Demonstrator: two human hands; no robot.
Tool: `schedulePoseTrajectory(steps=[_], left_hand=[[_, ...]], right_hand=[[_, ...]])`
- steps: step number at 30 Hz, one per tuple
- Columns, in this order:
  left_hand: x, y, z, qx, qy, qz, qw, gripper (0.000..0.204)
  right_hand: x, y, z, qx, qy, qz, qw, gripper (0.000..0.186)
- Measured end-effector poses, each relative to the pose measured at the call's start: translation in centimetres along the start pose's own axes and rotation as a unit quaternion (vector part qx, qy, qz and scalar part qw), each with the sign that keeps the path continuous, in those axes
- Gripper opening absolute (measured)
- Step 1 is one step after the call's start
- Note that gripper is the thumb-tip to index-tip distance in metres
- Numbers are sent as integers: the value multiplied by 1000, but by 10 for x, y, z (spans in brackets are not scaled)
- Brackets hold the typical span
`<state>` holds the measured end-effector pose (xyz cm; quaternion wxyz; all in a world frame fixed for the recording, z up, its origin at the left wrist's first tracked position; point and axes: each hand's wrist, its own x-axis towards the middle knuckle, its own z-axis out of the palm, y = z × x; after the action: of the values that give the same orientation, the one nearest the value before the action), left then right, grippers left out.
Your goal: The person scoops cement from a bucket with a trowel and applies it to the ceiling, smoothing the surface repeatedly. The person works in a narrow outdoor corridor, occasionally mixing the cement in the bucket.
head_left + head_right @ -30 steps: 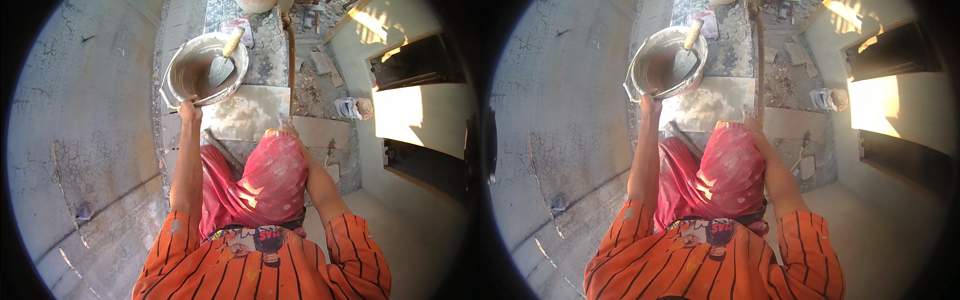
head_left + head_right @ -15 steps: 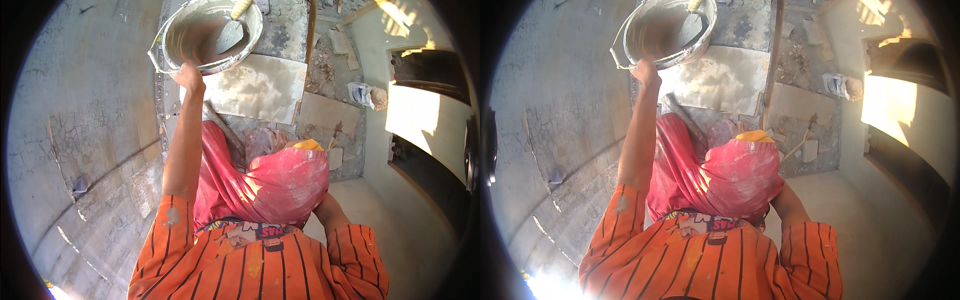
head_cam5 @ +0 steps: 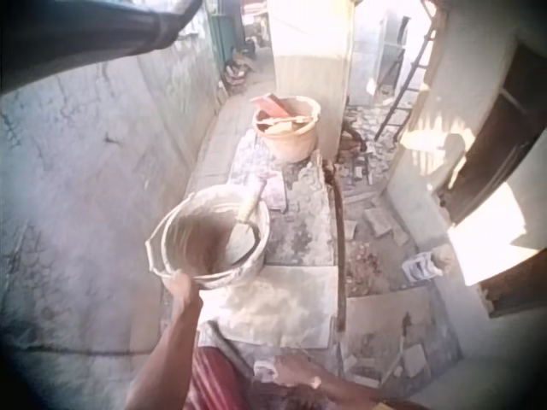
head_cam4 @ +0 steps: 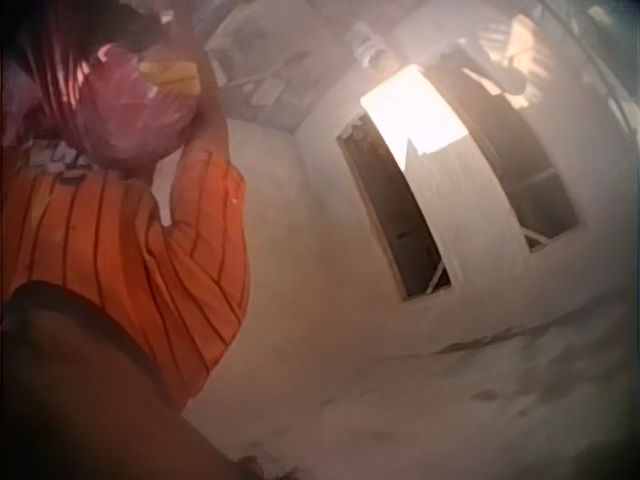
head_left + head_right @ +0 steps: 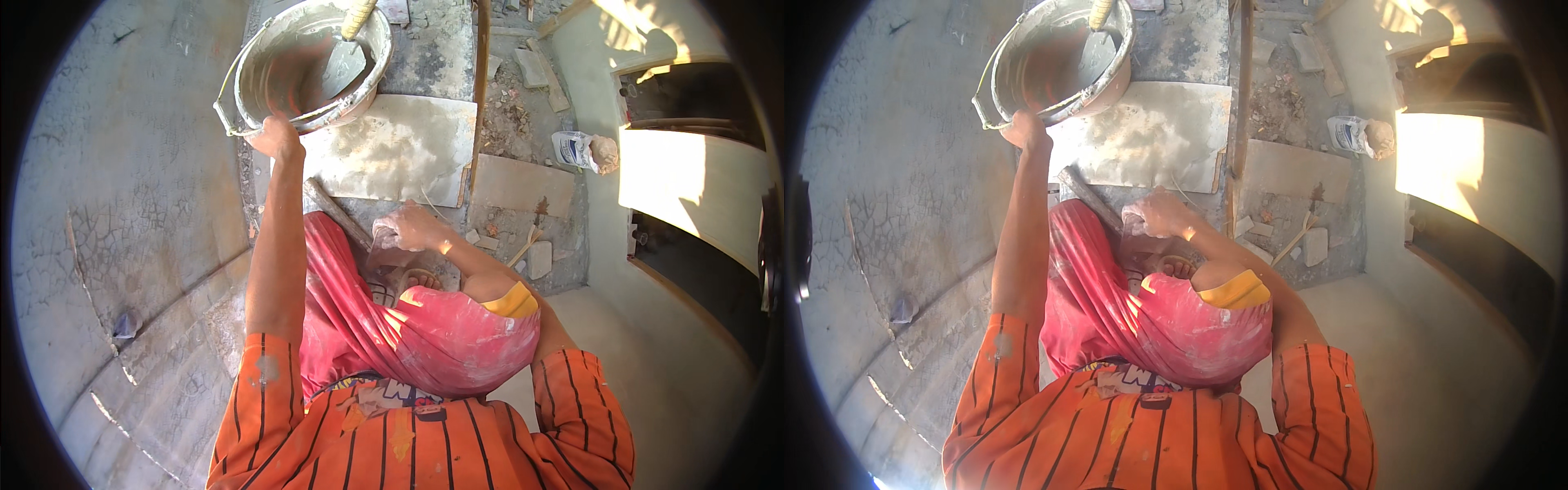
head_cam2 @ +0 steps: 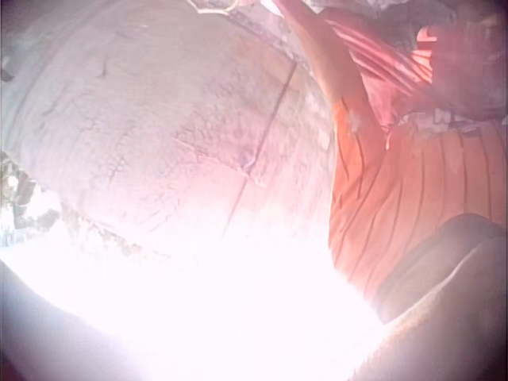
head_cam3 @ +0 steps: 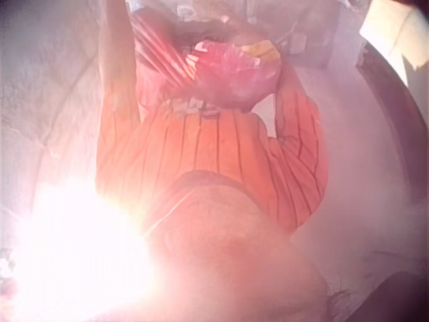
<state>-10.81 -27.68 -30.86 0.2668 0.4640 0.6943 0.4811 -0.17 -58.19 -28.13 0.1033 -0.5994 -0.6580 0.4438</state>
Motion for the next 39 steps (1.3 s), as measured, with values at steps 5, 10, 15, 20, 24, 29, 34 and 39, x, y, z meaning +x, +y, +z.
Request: schedulePoseTrajectory(steps=[5,10,15,20,24,29,34,39], left_hand=[[9,-9,0,-5,6,26,1000,29],[-9,22,-16,24,-123,-93,988,49],[-37,115,-50,-125,-157,-371,907,28],[-20,104,-56,-150,-217,-391,882,29],[-21,108,-57,-161,-187,-359,900,30],[-17,91,-49,-189,-168,-358,899,31],[-21,101,-48,-189,-134,-375,898,27],[-13,149,-47,-146,-185,-337,911,30]], right_hand=[[-34,29,-88,252,355,54,899,26],[-85,80,-94,668,319,99,665,26],[-119,78,-71,757,285,79,583,26],[-124,37,-98,766,396,114,494,28],[-104,68,-92,469,419,191,754,34],[-68,67,-106,17,184,356,916,42],[-39,57,-104,-55,143,300,941,36],[-40,50,-101,-71,125,307,941,35]])
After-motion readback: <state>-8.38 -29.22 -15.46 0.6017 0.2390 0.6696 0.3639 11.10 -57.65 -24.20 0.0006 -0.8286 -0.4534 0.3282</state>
